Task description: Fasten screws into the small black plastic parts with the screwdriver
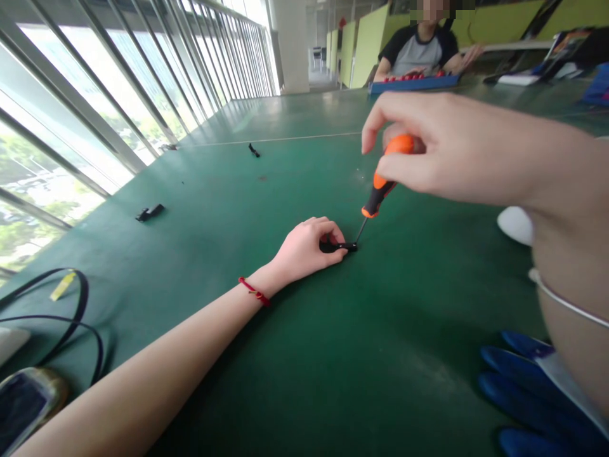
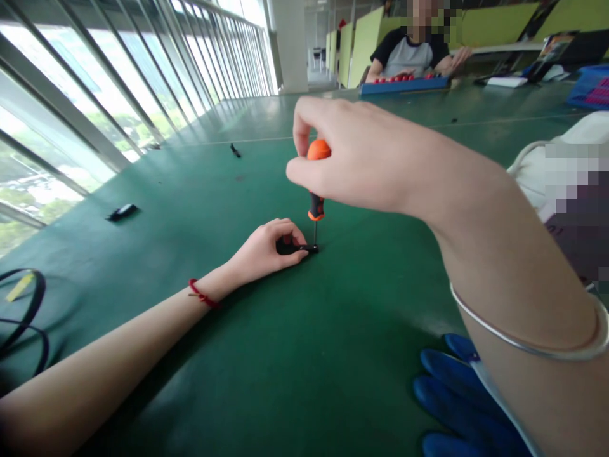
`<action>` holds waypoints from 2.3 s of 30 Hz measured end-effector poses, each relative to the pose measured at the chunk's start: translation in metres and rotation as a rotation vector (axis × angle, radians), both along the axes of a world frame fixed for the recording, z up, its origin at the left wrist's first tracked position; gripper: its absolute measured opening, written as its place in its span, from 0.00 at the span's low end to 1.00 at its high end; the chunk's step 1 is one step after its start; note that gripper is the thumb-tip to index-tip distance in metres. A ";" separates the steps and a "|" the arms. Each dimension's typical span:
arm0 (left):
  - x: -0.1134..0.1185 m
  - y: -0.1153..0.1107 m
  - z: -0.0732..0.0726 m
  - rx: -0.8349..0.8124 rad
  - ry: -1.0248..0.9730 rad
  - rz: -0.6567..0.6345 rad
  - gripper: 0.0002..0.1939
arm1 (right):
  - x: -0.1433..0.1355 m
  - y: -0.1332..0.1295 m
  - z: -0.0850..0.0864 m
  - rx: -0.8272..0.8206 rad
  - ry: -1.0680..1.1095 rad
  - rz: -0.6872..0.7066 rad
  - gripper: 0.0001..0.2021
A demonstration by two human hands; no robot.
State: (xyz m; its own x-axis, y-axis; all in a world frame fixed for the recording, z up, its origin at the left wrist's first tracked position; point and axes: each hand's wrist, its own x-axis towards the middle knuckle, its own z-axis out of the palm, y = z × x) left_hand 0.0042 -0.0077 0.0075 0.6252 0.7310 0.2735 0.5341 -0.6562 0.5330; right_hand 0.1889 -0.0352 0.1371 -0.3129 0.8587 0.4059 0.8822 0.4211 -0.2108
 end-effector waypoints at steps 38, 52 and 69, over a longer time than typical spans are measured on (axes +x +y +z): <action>-0.001 -0.005 0.000 0.129 -0.020 -0.013 0.07 | -0.001 -0.020 -0.029 0.082 0.309 0.031 0.05; -0.002 -0.007 0.000 0.244 0.042 -0.038 0.10 | -0.002 -0.022 -0.028 0.071 0.309 0.006 0.07; 0.001 -0.008 0.000 0.251 0.126 0.007 0.07 | -0.002 -0.022 -0.029 0.065 0.341 0.020 0.08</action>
State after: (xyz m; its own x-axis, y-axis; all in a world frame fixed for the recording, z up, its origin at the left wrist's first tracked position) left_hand 0.0048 -0.0155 0.0078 0.6610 0.6545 0.3670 0.5910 -0.7554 0.2830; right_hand 0.1870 -0.0569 0.1081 -0.1668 0.8226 0.5436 0.7569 0.4602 -0.4641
